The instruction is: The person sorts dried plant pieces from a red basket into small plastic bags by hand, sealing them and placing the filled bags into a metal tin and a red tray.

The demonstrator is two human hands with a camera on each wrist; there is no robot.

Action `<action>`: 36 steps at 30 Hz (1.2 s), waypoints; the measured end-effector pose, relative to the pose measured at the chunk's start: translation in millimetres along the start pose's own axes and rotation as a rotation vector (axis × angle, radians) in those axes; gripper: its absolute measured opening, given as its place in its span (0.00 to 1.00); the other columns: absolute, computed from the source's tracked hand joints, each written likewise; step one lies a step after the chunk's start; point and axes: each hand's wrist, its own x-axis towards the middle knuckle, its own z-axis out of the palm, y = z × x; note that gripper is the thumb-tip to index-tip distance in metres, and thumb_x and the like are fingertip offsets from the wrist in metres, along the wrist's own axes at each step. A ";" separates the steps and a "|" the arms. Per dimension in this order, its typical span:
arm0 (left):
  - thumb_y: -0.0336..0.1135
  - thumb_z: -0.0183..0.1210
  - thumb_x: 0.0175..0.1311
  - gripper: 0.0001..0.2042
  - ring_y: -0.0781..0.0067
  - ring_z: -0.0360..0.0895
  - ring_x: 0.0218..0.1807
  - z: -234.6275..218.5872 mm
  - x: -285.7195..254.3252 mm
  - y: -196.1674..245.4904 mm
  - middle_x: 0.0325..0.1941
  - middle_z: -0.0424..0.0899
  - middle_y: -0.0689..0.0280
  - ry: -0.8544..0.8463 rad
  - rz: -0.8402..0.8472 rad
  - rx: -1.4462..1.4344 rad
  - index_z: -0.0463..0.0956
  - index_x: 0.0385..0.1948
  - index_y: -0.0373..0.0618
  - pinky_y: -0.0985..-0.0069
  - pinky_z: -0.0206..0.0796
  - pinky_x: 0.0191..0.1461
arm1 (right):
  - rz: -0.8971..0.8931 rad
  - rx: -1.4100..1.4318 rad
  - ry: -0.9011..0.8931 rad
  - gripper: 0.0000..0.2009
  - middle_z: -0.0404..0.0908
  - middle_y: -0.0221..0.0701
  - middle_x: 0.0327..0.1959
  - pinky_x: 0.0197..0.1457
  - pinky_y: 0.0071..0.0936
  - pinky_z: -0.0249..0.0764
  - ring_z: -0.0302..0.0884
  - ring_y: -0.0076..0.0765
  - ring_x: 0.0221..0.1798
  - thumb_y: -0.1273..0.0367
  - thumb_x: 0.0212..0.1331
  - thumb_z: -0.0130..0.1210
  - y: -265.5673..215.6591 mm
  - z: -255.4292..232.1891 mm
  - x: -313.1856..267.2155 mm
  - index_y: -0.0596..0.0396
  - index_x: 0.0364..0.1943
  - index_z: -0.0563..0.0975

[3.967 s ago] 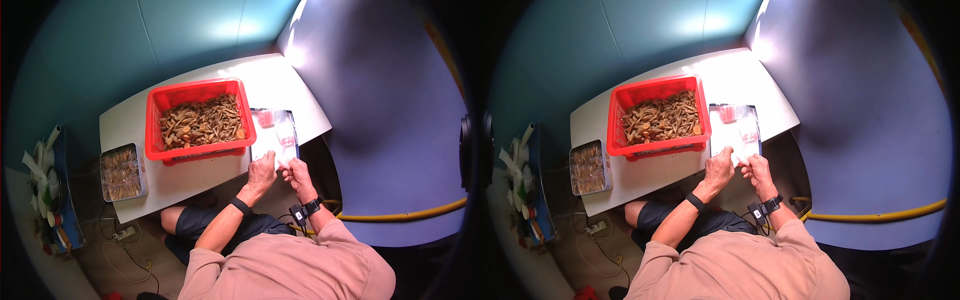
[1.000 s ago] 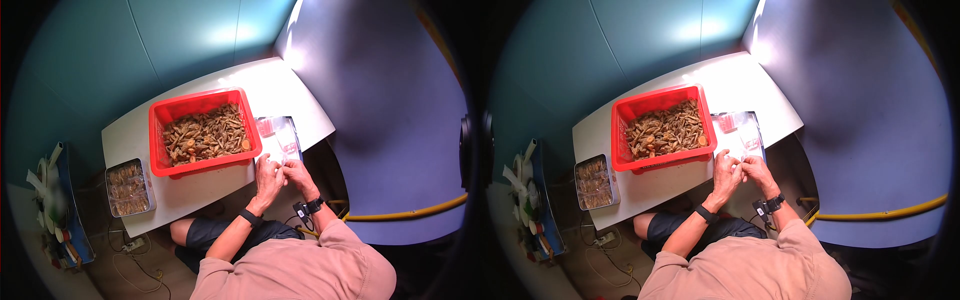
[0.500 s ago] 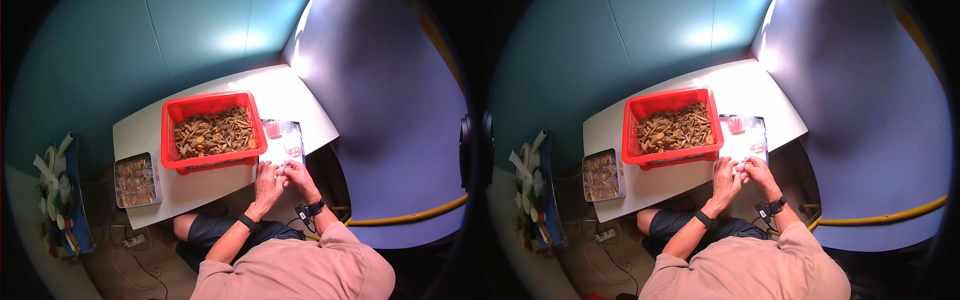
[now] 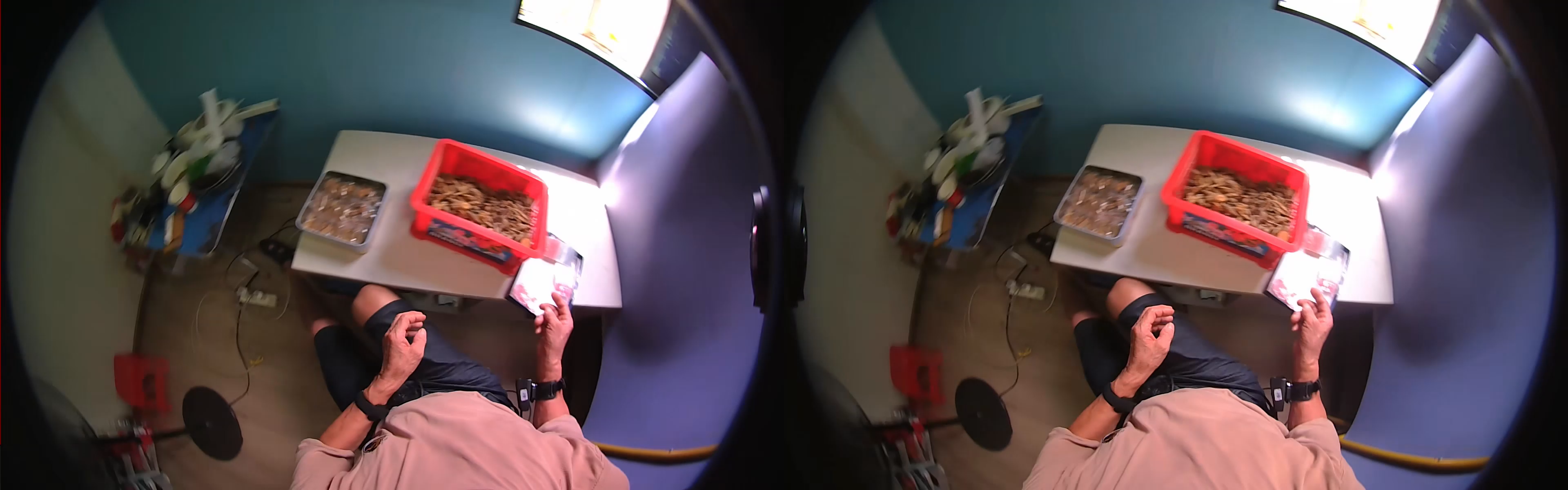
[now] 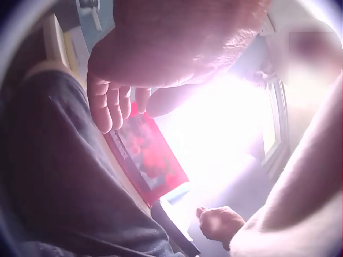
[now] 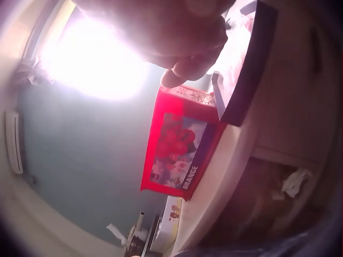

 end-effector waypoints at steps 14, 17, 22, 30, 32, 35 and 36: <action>0.29 0.56 0.61 0.05 0.80 0.77 0.37 -130.3 -133.4 -34.8 0.34 0.81 0.68 0.546 -0.318 -0.381 0.78 0.35 0.40 0.81 0.71 0.41 | -0.173 -0.541 -1.437 0.11 0.80 0.29 0.33 0.32 0.18 0.73 0.77 0.21 0.30 0.73 0.61 0.52 -19.9 247.3 -84.4 0.62 0.44 0.79; 0.31 0.57 0.59 0.06 0.84 0.71 0.32 -139.6 -150.4 -34.2 0.30 0.78 0.71 0.640 -0.377 -0.365 0.78 0.34 0.40 0.84 0.66 0.39 | -0.097 -0.513 -1.424 0.11 0.81 0.33 0.33 0.37 0.23 0.74 0.77 0.24 0.30 0.75 0.59 0.52 -17.9 291.1 -70.4 0.63 0.44 0.79; 0.29 0.56 0.60 0.05 0.82 0.74 0.34 -144.0 -173.6 -50.7 0.32 0.79 0.69 0.674 -0.452 -0.327 0.78 0.34 0.39 0.83 0.67 0.38 | -0.193 -0.442 -1.247 0.09 0.81 0.32 0.29 0.33 0.25 0.75 0.78 0.24 0.28 0.75 0.57 0.53 -5.6 354.2 -10.2 0.66 0.39 0.79; 0.28 0.57 0.60 0.04 0.87 0.68 0.29 -144.0 -131.7 -39.0 0.26 0.76 0.74 0.593 -0.619 -0.179 0.78 0.34 0.39 0.85 0.62 0.34 | -0.696 -0.913 -1.138 0.12 0.84 0.40 0.34 0.43 0.33 0.76 0.83 0.40 0.37 0.71 0.50 0.56 32.1 429.1 41.8 0.56 0.40 0.82; 0.28 0.57 0.60 0.04 0.87 0.67 0.28 -145.6 -119.3 -38.3 0.25 0.75 0.75 0.561 -0.651 -0.154 0.78 0.34 0.39 0.85 0.61 0.33 | -0.717 -0.926 -1.044 0.12 0.84 0.40 0.33 0.44 0.37 0.76 0.82 0.46 0.38 0.70 0.49 0.55 43.1 442.9 52.4 0.53 0.40 0.82; 0.27 0.55 0.60 0.05 0.86 0.67 0.26 -144.7 -113.5 -61.2 0.24 0.76 0.71 0.504 -0.594 -0.058 0.78 0.34 0.38 0.84 0.63 0.30 | -0.732 -0.957 -0.918 0.15 0.84 0.42 0.35 0.45 0.42 0.76 0.81 0.53 0.40 0.70 0.49 0.55 45.1 447.9 69.7 0.48 0.42 0.83; 0.27 0.55 0.59 0.05 0.83 0.70 0.26 -145.0 -112.9 -69.7 0.25 0.78 0.68 0.494 -0.584 0.009 0.79 0.33 0.38 0.82 0.65 0.31 | -0.749 -1.035 -0.932 0.15 0.83 0.43 0.36 0.46 0.42 0.76 0.81 0.53 0.40 0.70 0.48 0.55 45.1 445.7 75.1 0.48 0.43 0.82</action>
